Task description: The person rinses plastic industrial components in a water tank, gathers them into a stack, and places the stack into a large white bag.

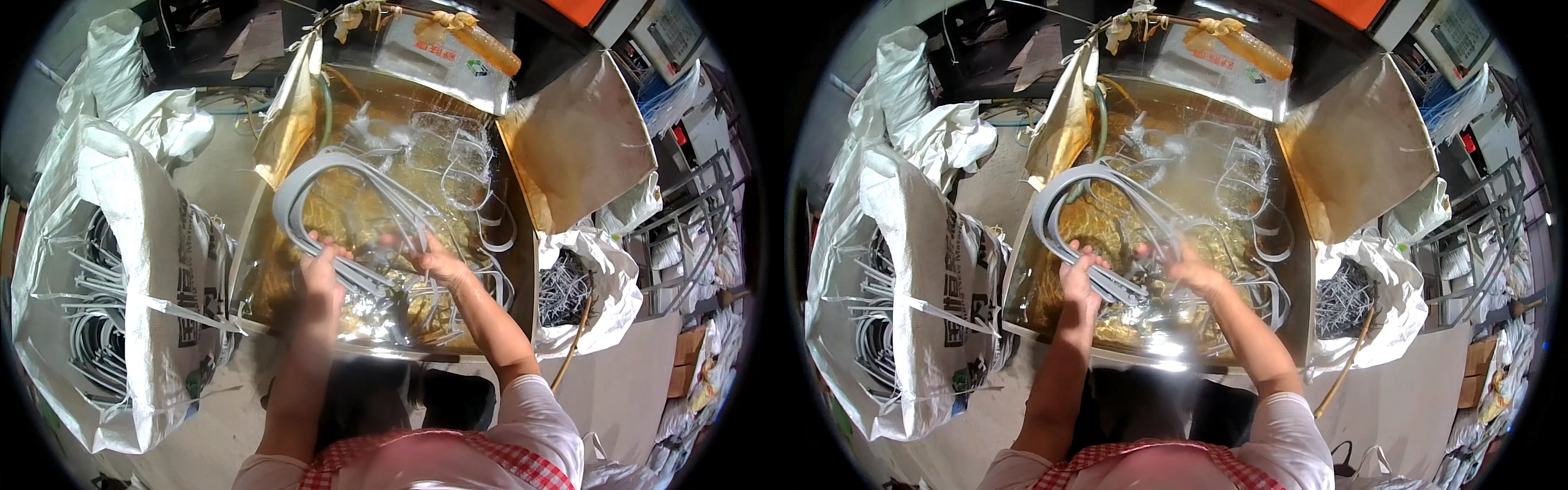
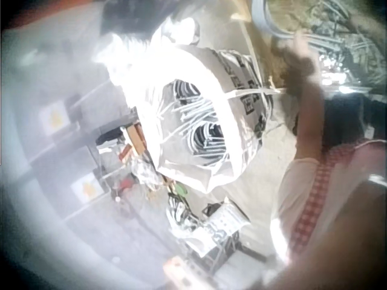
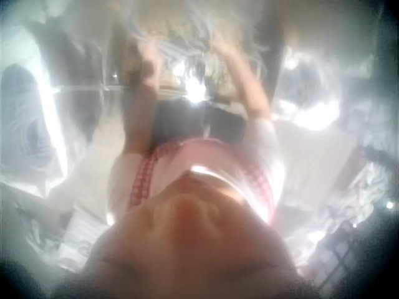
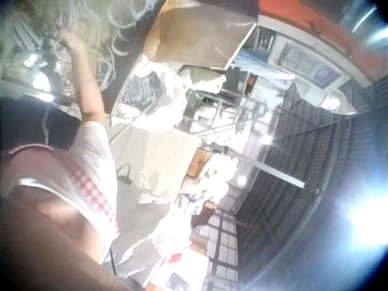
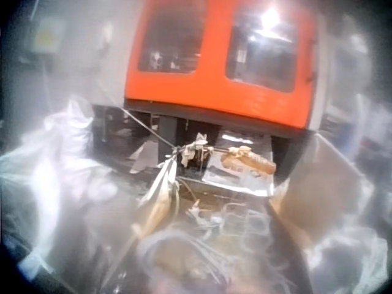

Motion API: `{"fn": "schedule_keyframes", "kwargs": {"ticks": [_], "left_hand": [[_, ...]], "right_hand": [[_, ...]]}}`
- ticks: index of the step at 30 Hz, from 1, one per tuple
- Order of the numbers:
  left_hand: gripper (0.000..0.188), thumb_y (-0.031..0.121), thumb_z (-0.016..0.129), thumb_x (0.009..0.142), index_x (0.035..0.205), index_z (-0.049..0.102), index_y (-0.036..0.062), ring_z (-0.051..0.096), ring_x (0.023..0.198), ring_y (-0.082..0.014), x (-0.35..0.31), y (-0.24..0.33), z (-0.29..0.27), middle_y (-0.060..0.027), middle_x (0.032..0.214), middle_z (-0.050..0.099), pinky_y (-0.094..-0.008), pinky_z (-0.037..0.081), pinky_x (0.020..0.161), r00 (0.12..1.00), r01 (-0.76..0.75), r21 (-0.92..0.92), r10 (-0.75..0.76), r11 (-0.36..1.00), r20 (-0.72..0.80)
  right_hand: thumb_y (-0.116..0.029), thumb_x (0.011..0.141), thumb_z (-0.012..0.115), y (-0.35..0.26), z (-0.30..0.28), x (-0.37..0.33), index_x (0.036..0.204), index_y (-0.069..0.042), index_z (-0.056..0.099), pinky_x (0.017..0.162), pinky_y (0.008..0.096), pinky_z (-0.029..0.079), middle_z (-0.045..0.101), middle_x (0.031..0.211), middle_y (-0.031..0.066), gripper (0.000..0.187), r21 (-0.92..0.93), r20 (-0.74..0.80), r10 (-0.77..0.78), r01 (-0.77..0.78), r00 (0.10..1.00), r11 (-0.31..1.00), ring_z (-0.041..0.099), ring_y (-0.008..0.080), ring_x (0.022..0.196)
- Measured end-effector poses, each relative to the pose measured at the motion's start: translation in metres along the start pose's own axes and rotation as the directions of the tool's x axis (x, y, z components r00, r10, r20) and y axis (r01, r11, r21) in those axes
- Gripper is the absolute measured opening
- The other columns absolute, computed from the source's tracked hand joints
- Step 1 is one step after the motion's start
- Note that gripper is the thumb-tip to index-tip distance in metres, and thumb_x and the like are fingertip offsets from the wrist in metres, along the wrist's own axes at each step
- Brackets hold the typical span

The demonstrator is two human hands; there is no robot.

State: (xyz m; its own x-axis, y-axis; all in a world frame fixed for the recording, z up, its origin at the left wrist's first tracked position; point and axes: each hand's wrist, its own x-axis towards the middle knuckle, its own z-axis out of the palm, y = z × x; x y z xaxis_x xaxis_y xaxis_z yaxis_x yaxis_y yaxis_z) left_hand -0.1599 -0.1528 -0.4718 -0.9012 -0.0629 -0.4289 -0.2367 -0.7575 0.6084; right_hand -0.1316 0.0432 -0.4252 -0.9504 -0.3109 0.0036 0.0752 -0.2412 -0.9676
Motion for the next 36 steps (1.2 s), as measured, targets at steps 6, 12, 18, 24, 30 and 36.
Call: {"fn": "schedule_keyframes", "kwargs": {"ticks": [6,12,18,24,30,36], "left_hand": [[0.054,-0.011,0.049,0.072,0.122,0.032,0.0033,0.056,0.074,-0.0212,0.002,0.012,0.009,-0.0107,0.090,0.051,-0.0389,0.050,0.068,0.977,-0.214,0.287,0.200,0.934,0.077],[0.054,0.005,0.065,0.074,0.121,0.040,0.0013,0.050,0.104,-0.0225,-0.035,0.080,0.030,-0.0128,0.110,0.051,-0.0378,0.040,0.091,0.577,-0.803,0.444,0.703,0.397,0.415],[0.072,-0.013,0.050,0.064,0.131,0.030,0.0078,0.045,0.113,-0.0362,-0.076,0.074,0.036,-0.0210,0.126,0.040,-0.0375,0.040,0.092,0.818,-0.566,0.788,0.284,0.242,0.501],[0.071,-0.011,0.051,0.066,0.131,0.029,0.0070,0.043,0.116,-0.0361,-0.119,0.102,0.066,-0.0205,0.125,0.042,-0.0394,0.038,0.095,0.591,-0.805,0.430,0.491,0.409,0.640],[0.087,-0.006,0.059,0.065,0.136,0.010,0.0052,0.049,0.111,-0.0351,-0.189,0.219,0.080,-0.0251,0.123,0.041,-0.0370,0.044,0.090,0.323,-0.923,0.380,0.636,0.049,0.701],[0.103,0.023,0.081,0.054,0.138,0.023,0.0085,0.024,0.128,-0.0368,-0.277,0.366,0.005,-0.0242,0.137,0.023,-0.0434,0.025,0.104,0.441,-0.808,0.581,0.556,-0.095,0.705]], "right_hand": [[-0.027,0.069,0.073,0.036,-0.031,0.001,0.124,0.000,0.042,0.060,0.0305,0.047,0.061,0.077,0.0091,0.069,-0.140,-0.091,0.432,-0.441,0.897,0.886,0.061,0.0216,0.070],[-0.035,0.060,0.080,0.133,-0.096,-0.034,0.129,-0.006,0.029,0.076,0.0420,0.045,0.058,0.098,0.0217,0.091,-0.839,-0.368,0.014,-0.339,0.930,0.426,0.057,0.0335,0.087],[-0.039,0.065,0.077,0.027,-0.001,-0.014,0.118,0.000,0.048,0.092,0.0370,0.037,0.051,0.116,0.0118,0.072,-0.646,-0.189,-0.106,-0.042,0.976,0.762,0.047,0.0236,0.107],[-0.030,0.075,0.068,-0.033,0.034,0.002,0.113,-0.001,0.052,0.085,0.0352,0.043,0.056,0.106,0.0101,0.050,-0.097,-0.452,-0.004,-0.044,0.892,0.994,0.053,0.0205,0.099],[-0.026,0.076,0.065,-0.125,0.124,0.047,0.114,-0.003,0.052,0.084,0.0354,0.045,0.057,0.105,0.0104,0.046,0.083,-0.330,-0.206,0.246,0.921,0.966,0.055,0.0223,0.097],[-0.023,0.078,0.063,-0.182,0.263,0.085,0.115,-0.004,0.052,0.083,0.0355,0.046,0.059,0.104,0.0106,0.043,0.095,-0.037,-0.417,0.419,0.908,0.903,0.056,0.0240,0.094]]}}
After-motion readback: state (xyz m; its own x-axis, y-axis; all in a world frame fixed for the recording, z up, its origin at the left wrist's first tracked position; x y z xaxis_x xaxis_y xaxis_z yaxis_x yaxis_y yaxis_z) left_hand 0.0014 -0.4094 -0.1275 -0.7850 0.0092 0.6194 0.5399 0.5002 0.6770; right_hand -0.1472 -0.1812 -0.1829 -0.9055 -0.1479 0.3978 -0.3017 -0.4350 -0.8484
